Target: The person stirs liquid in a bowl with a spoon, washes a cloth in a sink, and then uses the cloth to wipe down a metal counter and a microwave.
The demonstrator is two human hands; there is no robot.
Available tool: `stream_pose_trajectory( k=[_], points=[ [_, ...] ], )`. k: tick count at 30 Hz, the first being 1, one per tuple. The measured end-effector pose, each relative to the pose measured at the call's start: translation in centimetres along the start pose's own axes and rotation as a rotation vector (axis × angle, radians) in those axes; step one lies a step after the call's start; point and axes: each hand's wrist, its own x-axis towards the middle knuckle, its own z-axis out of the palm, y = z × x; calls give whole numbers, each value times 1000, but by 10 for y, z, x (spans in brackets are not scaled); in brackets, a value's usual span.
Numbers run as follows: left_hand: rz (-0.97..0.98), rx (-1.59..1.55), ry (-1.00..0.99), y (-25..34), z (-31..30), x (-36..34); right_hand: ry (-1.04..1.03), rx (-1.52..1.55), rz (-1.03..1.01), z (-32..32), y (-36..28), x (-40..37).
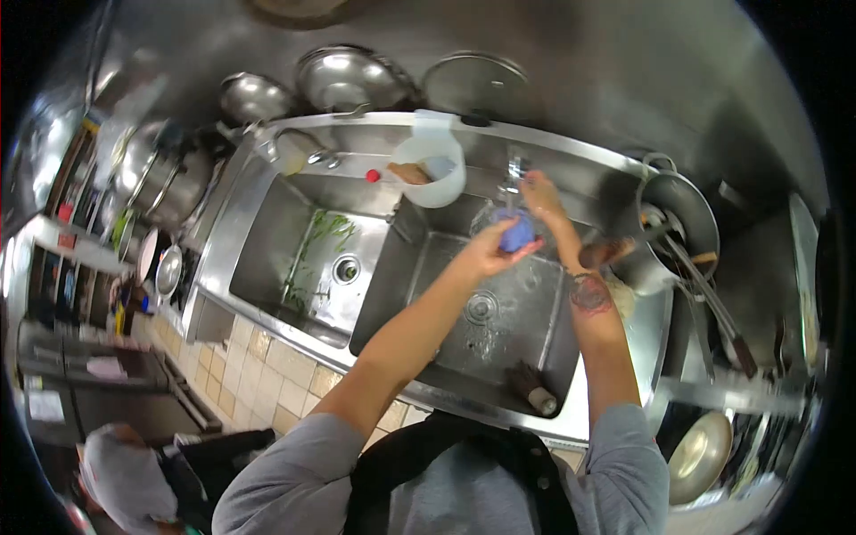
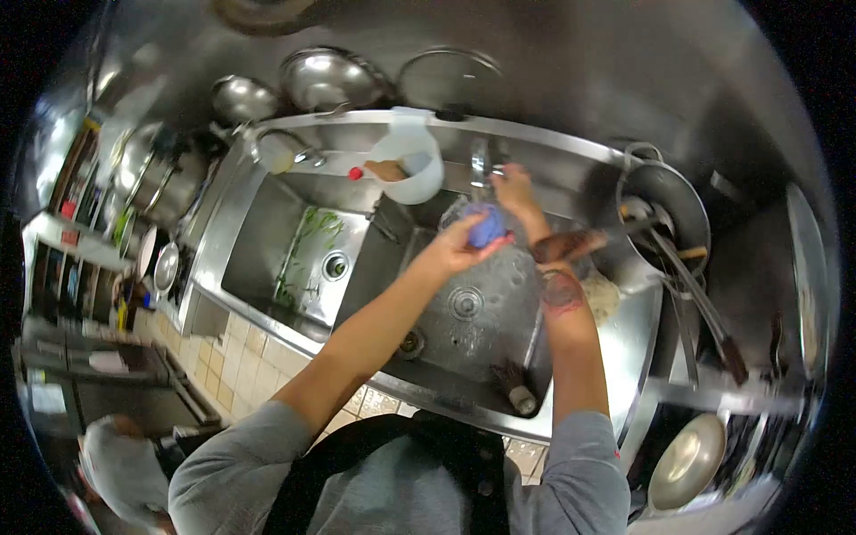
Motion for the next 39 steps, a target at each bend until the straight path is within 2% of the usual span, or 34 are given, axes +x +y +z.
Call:
stream_pose_trajectory(
  k=[2, 4, 6, 8, 9, 11, 15, 19, 21, 23, 26, 27, 29, 31, 32, 33, 36, 38, 39],
  points=[
    [227, -50, 100, -12, -1, 9, 46, -116, -16, 24, 44, 27],
    [149, -99, 25, -8, -17, 26, -282, 524, 287, 32, 62, 45],
    [132, -43, 72, -7, -12, 17, -193, 585, 213, 36, 66, 50],
    [132, -20, 137, -11, 1, 0, -369, 482, 540, 31, 75, 61],
    [144, -27, 178, -15, 9, -8, -404, 432, 628, 29, 75, 64],
    [198, -41, 215, -19, 9, -9, -385, 397, 671, 28, 77, 65],
    [296, -69, 193, -19, -8, 4, -335, 433, 689, 20, 64, 56],
    [207, -164, 106, -13, -17, 8, -517, 740, 672, 1, 38, 13],
    [161, -100, 102, -17, -7, -4, -733, 966, 555, -18, -14, -41],
    [127, 16, 47, -26, -6, -6, -944, 1309, 266, -19, -31, -81],
    [-21, 199, -8, -34, -19, -12, -910, 1378, 165, -36, -66, -105],
    [-118, 198, 43, -36, -10, -21, -870, 1297, 126, -40, -70, -107],
    [-152, 383, 70, -38, -5, -36, -799, 1126, 57, -48, -76, -105],
    [-177, 543, 70, -41, -5, -45, -742, 914, 75, -47, -83, -107],
    [-136, 571, 115, -45, -9, -45, -717, 809, 88, -43, -87, -111],
    [-93, 600, 161, -49, -18, -42, -637, 770, 172, -36, -92, -117],
    [51, 760, 258, -59, -37, -36, -386, 400, 254, -12, -101, -126],
    [138, 925, 295, -67, -50, -34, -57, -170, -86, 21, -75, -139],
    [175, 1030, 307, -68, -61, -36, -40, -222, -58, 44, -52, -142]
  ],
)
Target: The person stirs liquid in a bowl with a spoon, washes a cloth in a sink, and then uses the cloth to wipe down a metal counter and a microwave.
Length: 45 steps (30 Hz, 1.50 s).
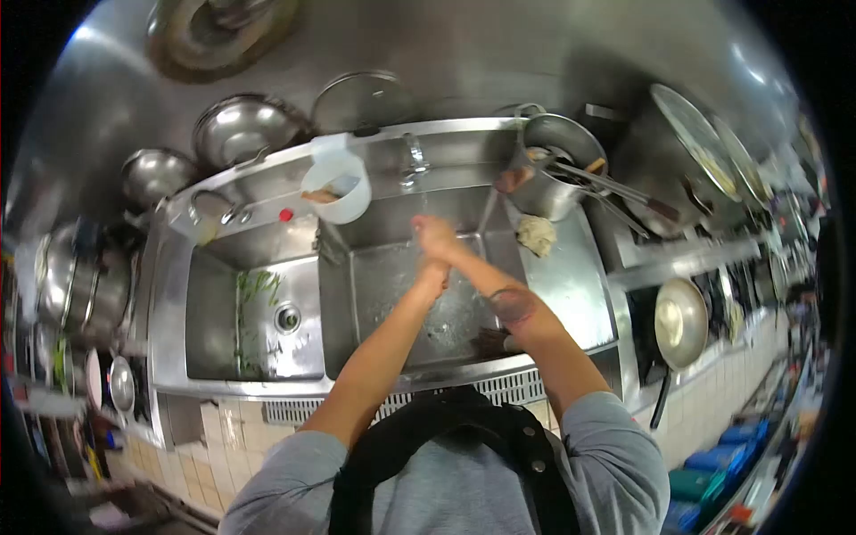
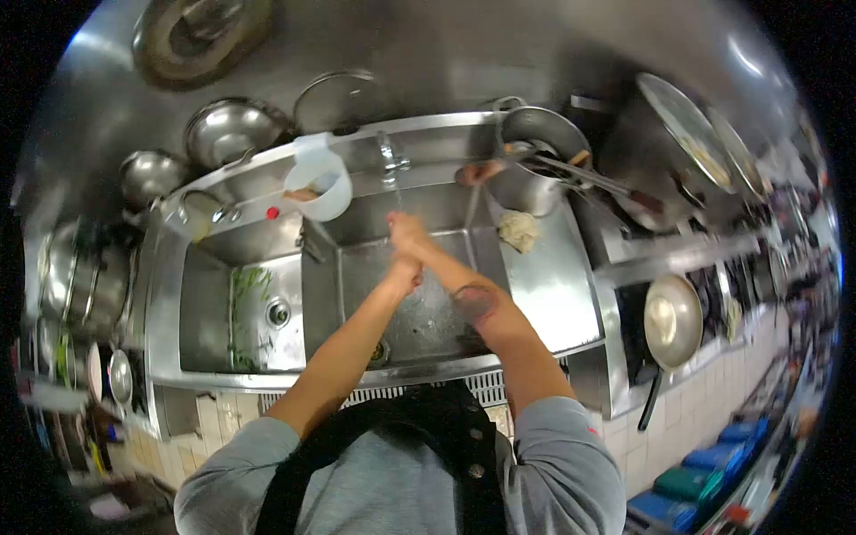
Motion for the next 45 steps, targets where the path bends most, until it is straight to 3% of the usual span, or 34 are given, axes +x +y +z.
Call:
stream_pose_trajectory(
  k=[1, 2, 4, 7, 8, 9, 11, 13, 16, 19, 23, 24, 27, 31, 34, 40, 43, 45],
  points=[
    [46, 106, 17, -14, -4, 3, 17, -51, 41, 16, 9, -5],
    [352, 7, 0, -41, -5, 21, 65, -147, 212, 12, -14, -18],
    [495, -122, -59, -65, -8, 21, 154, -34, 322, 38, -8, -29],
    [81, -59, -172, -47, -11, -16, 280, 163, 303, 21, -15, -56],
    [-43, -22, -221, -37, -11, -31, 163, 272, 223, -32, -42, -72],
    [-84, -28, -426, -18, -14, -45, 76, 359, 207, -84, -66, -91],
    [-376, -242, -616, 13, -16, -65, -139, 1308, 314, -112, -65, -104],
    [-495, -393, -803, 27, -8, -89, -204, 1466, 107, -122, -64, -106],
    [-484, -362, -818, 30, 7, -110, -355, 1413, 70, -149, -93, -114],
    [-352, -228, -646, 27, 15, -120, -227, 918, 69, -143, -92, -98],
    [-105, -34, -365, -1, 33, -98, -52, 624, 215, -132, -90, -100],
    [-42, 20, -301, -10, 36, -91, 193, 421, 65, -93, -60, -88],
    [34, 12, -311, -35, 31, -78, 311, 316, 222, -91, -63, -109],
    [184, 32, -290, -55, 32, -78, 465, 332, 441, -58, -52, -118],
    [273, 70, -255, -65, 35, -84, 377, 259, 584, -47, -45, -115],
    [410, 188, -225, -86, 57, -100, 468, 312, 625, -62, -40, -148],
    [465, 301, -266, -107, 84, -111, 518, 236, 513, -89, -30, -197],
    [502, 396, -345, -130, 112, -125, 554, 479, 515, -125, -27, -253]
  ],
)
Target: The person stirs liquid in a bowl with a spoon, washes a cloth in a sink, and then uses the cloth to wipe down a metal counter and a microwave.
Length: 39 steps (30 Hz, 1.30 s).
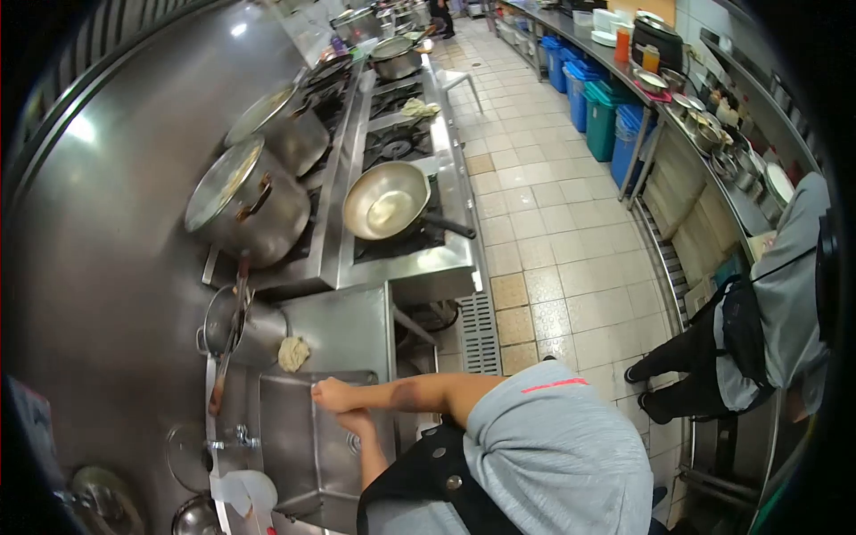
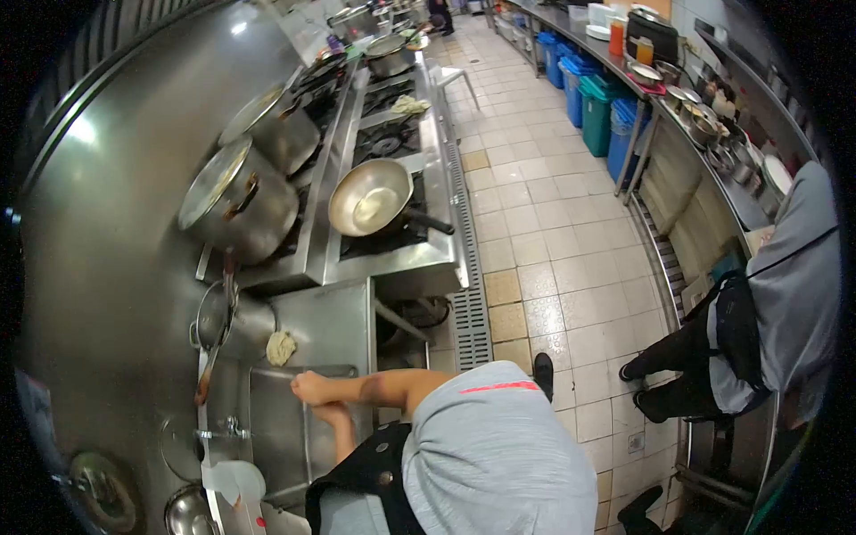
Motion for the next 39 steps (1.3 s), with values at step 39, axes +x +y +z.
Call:
stream_pose_trajectory(
  k=[39],
  points=[
    [1130, 86, -2095, 210, 961, -194, 1558, 1065, 70, -888, 235, -352]
  ],
)
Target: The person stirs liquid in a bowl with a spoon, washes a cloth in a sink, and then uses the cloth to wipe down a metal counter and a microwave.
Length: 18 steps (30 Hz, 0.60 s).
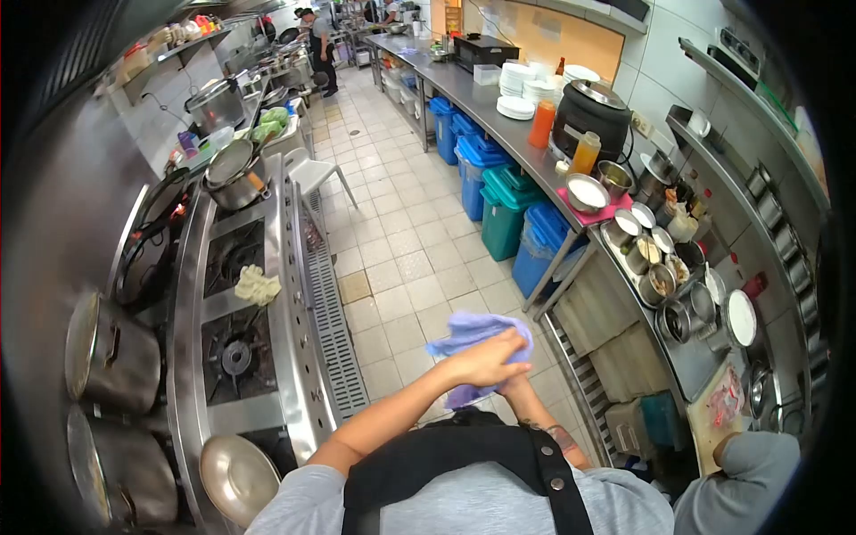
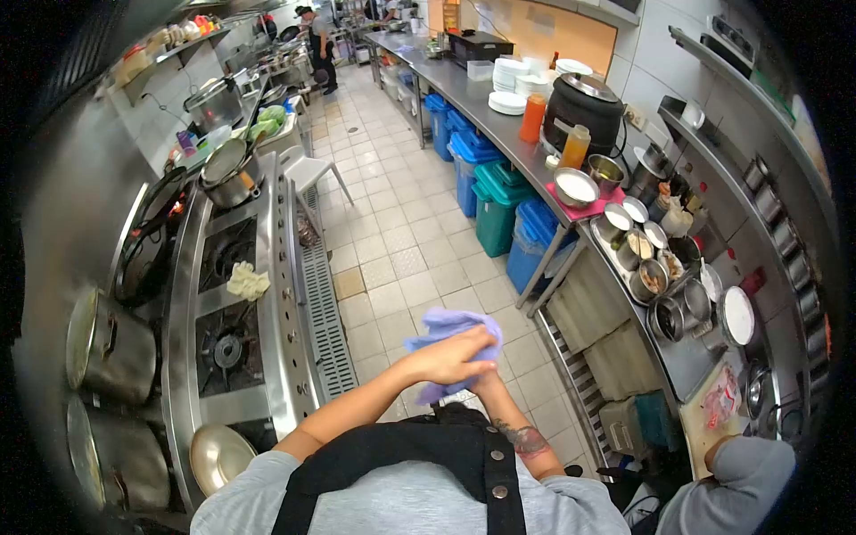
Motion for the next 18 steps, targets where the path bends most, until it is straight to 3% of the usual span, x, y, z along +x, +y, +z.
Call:
stream_pose_trajectory(
  k=[3, 4, 7, 10, 13, 14, 18],
  points=[
    [-357, -22, -251, -10, -63, 60, -10, 157, 3, 17, -16, 59],
    [-401, -47, -185, -20, -84, 81, -16, 203, 1, 20, -23, 78],
    [-94, -1011, 496, -131, -62, 124, -35, 221, 12, 23, -49, 145],
    [-138, -1533, 681, -182, -74, 164, -81, 211, 95, 31, -74, 215],
    [-508, -1321, 777, -241, -106, 214, -111, 217, 184, 44, -102, 284],
    [-488, -1013, 761, -253, -110, 224, -118, 220, 201, 47, -109, 301],
    [-316, -414, 442, -309, -146, 254, -92, 246, 237, 66, -129, 372]
  ],
)
